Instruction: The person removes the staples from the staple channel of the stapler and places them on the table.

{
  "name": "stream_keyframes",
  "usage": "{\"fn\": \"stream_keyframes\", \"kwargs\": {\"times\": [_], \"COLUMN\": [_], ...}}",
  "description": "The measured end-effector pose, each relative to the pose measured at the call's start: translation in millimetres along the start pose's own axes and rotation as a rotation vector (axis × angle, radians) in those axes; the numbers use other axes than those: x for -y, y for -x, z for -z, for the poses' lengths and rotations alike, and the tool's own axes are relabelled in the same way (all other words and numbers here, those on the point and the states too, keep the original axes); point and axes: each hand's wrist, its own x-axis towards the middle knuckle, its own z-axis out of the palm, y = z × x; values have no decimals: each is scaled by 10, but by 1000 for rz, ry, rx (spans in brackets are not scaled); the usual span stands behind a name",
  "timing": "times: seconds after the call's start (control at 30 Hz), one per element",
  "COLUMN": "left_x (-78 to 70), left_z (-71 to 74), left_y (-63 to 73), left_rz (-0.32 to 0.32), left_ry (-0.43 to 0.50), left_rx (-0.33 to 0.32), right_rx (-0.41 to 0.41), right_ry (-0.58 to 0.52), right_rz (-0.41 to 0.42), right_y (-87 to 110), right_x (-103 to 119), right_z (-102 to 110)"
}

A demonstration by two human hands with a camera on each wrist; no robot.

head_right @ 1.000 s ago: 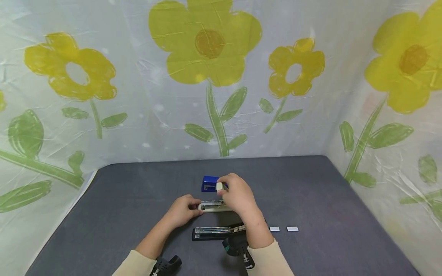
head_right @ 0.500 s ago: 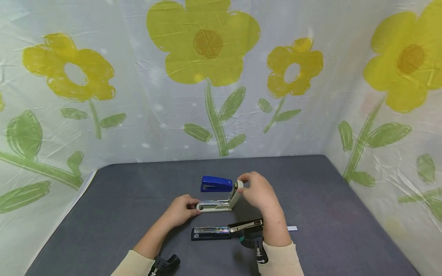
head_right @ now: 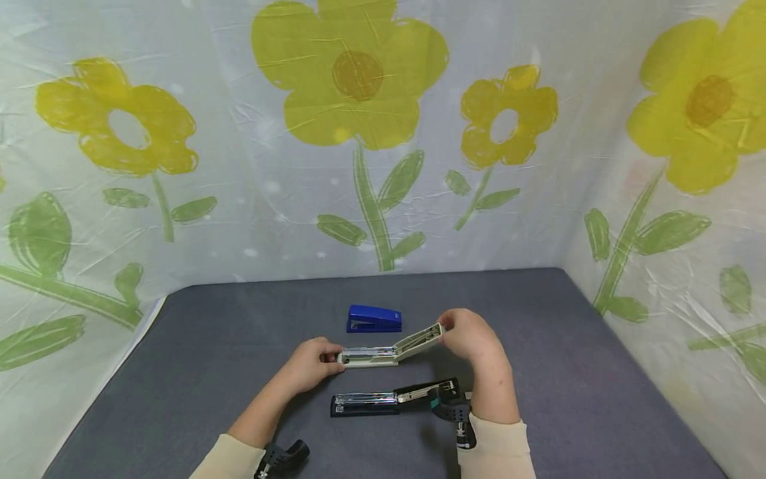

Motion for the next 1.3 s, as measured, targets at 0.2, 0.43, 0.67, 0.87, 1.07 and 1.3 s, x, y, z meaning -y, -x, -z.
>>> {"fn": "stream_keyframes", "kwargs": {"times": [0.2,0.43,0.67,0.87,1.07,1.3], "left_x": [10,7,15,21,19,28], "left_z": [3,1,-6,-14,-16,-19], "left_y": [4,12,8,6,8,-8], "left_rz": [18,39,40,48,53,67], "left_ry": [19,52,59,76,79,85], "left_rx": [3,4,0,-6,-8,-10], "right_rx": [13,24,11,-53,-152,-194], "right_ry": [26,37,20,6,49,42], "right_rz": [-44,-78,-73,17,99,161], "right_y": [-50,-123,-100,-46,-21,-52], "right_x": [-78,-168,-140,-23,128,290], "right_z": [-23,-81,-60,-12,-50,-174]}}
